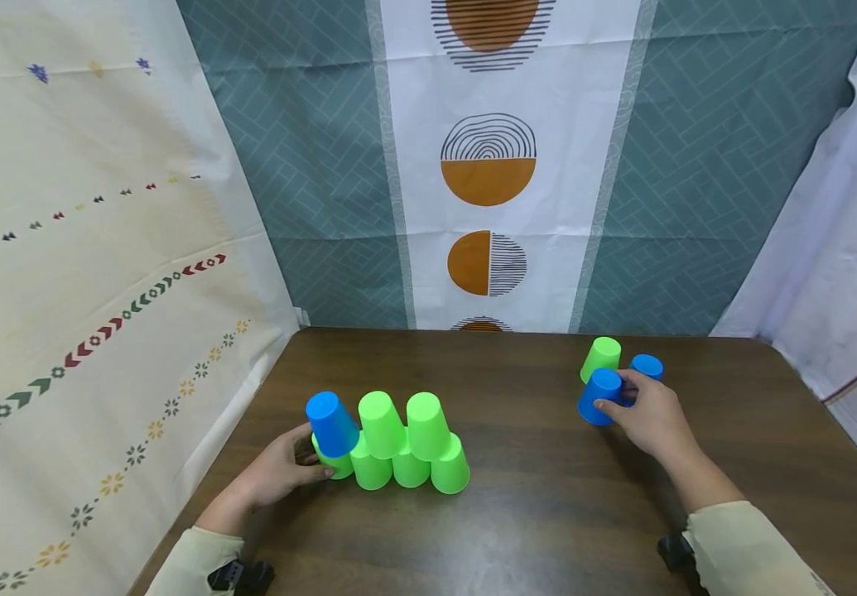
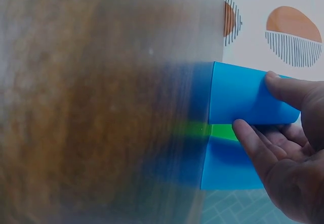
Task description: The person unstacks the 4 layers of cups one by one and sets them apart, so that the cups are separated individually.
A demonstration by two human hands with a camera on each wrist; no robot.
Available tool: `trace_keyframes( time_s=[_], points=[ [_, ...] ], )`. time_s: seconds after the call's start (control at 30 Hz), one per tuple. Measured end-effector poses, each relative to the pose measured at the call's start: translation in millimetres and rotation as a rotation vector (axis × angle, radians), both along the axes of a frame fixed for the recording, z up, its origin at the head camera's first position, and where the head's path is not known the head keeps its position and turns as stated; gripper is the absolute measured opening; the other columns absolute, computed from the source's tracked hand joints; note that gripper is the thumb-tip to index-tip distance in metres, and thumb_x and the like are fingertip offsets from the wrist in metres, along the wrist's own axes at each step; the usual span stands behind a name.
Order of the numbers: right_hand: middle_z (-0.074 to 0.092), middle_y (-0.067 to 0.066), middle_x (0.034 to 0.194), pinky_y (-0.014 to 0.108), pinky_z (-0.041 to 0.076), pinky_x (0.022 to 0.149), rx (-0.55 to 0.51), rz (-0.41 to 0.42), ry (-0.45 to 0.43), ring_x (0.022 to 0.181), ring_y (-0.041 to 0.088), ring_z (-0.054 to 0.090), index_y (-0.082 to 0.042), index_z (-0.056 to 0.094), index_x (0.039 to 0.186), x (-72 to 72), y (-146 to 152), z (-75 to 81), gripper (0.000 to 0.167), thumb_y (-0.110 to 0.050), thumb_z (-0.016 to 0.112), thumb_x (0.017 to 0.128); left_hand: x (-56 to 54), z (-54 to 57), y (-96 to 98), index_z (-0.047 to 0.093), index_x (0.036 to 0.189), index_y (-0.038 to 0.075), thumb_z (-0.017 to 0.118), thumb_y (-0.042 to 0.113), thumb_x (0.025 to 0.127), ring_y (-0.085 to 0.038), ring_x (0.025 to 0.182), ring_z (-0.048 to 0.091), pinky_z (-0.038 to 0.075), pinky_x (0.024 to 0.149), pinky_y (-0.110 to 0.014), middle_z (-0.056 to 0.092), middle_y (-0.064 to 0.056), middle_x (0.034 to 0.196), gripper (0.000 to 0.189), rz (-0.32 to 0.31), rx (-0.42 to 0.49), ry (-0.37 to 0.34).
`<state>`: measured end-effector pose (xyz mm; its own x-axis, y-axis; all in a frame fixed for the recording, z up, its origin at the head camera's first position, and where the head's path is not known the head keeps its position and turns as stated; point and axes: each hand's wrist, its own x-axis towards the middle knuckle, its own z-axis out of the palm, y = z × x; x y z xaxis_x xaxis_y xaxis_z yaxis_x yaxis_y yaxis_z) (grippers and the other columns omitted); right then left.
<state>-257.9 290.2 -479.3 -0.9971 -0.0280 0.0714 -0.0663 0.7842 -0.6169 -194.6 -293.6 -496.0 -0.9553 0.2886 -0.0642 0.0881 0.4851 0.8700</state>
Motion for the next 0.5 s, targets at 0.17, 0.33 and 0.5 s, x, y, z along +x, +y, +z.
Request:
trace_keyframes(
  time_s=[0.17,0.33,0.5],
  points=[
    [0.055,0.04,0.137,0.07,0.056,0.087,0.009,-0.002,-0.004,0.122,0.06,0.056,0.011,0.045,0.148,-0.7,-0.5,1.3,0.088,-0.049,0.078,0.093,-0.6,-0.2,0.3,0.055,0.144,0.006,0.086,0.012,0.088,-0.043,0.14,0.051,0.046,0.112,-0.057,0.061,-0.012,0.141,0.065,0.006,0.009,-0.008],
    [0.056,0.041,0.136,0.07,0.056,0.086,0.013,-0.004,0.003,0.122,0.061,0.057,0.011,0.047,0.146,-0.2,-0.7,1.5,0.085,-0.047,0.079,0.093,-1.1,-1.0,0.4,0.055,0.144,0.007,0.086,0.012,0.088,-0.043,0.139,0.051,0.046,0.112,-0.058,0.062,-0.011,0.14,0.064,0.001,0.004,-0.005],
    [0.057,0.04,0.135,0.07,0.056,0.086,0.011,-0.007,0.013,0.121,0.06,0.058,0.01,0.048,0.146,1.3,-1.4,1.0,0.083,-0.046,0.079,0.093,-0.8,-0.7,0.8,0.055,0.145,0.007,0.086,0.012,0.088,-0.043,0.14,0.051,0.046,0.112,-0.057,0.061,-0.012,0.141,0.066,0.012,-0.001,-0.008]
  ],
)
